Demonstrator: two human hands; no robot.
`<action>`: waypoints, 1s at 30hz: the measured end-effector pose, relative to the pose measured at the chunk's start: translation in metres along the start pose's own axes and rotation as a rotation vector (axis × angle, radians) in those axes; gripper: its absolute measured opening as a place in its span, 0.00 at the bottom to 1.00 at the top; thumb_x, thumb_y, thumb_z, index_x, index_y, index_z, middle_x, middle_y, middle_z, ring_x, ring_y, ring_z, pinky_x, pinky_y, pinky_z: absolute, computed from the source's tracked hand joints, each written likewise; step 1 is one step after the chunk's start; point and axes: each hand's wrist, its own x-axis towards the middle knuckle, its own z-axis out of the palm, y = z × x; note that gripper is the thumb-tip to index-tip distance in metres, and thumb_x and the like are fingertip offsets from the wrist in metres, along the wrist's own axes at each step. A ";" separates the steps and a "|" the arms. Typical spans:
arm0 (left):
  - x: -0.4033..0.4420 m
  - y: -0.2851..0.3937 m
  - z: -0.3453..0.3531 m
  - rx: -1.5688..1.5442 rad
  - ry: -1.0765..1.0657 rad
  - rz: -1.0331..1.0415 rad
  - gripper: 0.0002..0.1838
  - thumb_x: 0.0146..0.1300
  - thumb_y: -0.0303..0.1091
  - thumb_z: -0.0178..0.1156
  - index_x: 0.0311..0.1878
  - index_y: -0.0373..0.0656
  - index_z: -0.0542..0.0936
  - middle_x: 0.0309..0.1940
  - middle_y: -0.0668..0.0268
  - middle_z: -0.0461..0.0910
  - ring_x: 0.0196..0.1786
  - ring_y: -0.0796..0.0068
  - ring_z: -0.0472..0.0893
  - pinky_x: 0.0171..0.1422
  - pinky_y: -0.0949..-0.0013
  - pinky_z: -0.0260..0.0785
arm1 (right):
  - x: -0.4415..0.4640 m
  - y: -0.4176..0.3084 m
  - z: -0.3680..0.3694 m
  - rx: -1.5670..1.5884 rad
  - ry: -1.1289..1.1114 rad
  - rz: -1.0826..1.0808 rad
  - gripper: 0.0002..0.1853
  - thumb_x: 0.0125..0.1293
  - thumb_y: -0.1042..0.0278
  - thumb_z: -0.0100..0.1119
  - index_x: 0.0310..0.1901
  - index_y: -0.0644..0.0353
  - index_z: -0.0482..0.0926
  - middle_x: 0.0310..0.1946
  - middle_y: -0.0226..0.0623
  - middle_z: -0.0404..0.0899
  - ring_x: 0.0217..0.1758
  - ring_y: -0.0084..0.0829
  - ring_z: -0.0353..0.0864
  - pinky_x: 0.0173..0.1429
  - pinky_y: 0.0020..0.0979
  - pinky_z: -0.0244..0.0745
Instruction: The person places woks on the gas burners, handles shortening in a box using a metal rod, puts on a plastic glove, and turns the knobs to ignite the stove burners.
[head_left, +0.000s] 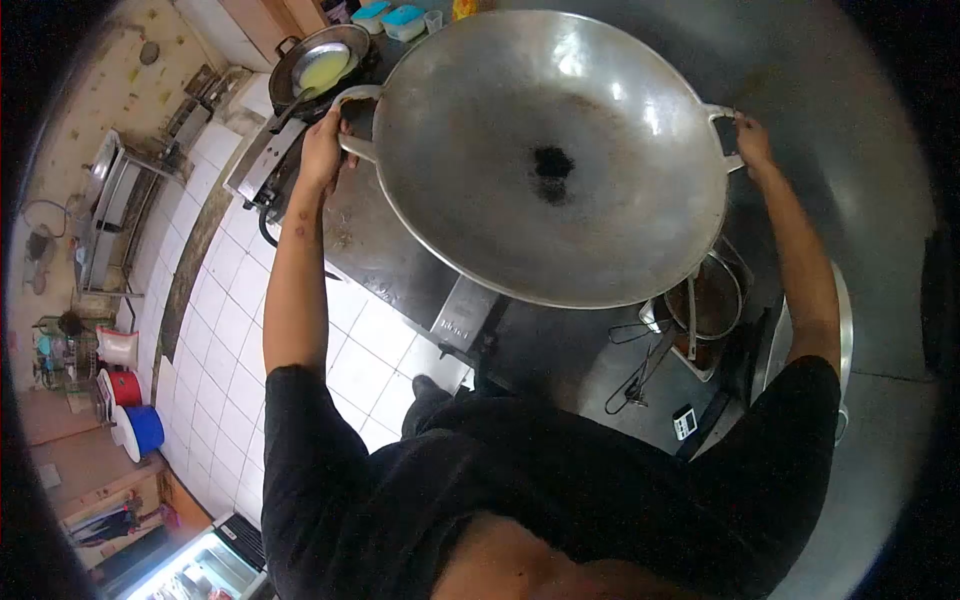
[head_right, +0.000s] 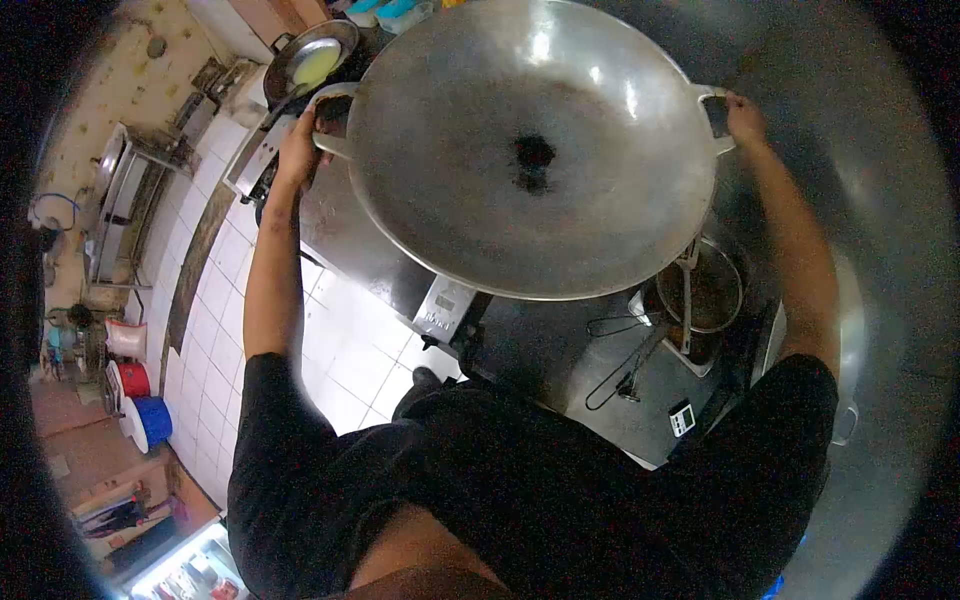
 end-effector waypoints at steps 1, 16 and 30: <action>0.003 0.000 0.001 0.027 0.006 0.028 0.19 0.65 0.45 0.40 0.23 0.42 0.67 0.14 0.68 0.66 0.10 0.76 0.64 0.14 0.73 0.55 | -0.012 -0.017 -0.009 0.162 -0.069 0.143 0.22 0.64 0.50 0.44 0.50 0.58 0.72 0.41 0.37 0.74 0.34 0.25 0.69 0.32 0.27 0.67; 0.028 -0.003 -0.007 -0.232 -0.053 0.035 0.17 0.64 0.47 0.44 0.25 0.45 0.67 0.19 0.69 0.68 0.12 0.77 0.65 0.14 0.75 0.55 | -0.038 -0.022 -0.002 0.508 -0.047 0.326 0.21 0.62 0.50 0.49 0.44 0.60 0.76 0.24 0.28 0.72 0.19 0.21 0.65 0.24 0.24 0.63; 0.018 -0.002 -0.002 -0.198 -0.015 0.036 0.17 0.64 0.47 0.43 0.27 0.45 0.67 0.19 0.68 0.69 0.13 0.78 0.65 0.15 0.76 0.55 | -0.050 -0.027 -0.007 0.721 -0.011 0.370 0.17 0.59 0.54 0.51 0.41 0.59 0.77 0.26 0.34 0.73 0.22 0.25 0.68 0.25 0.27 0.62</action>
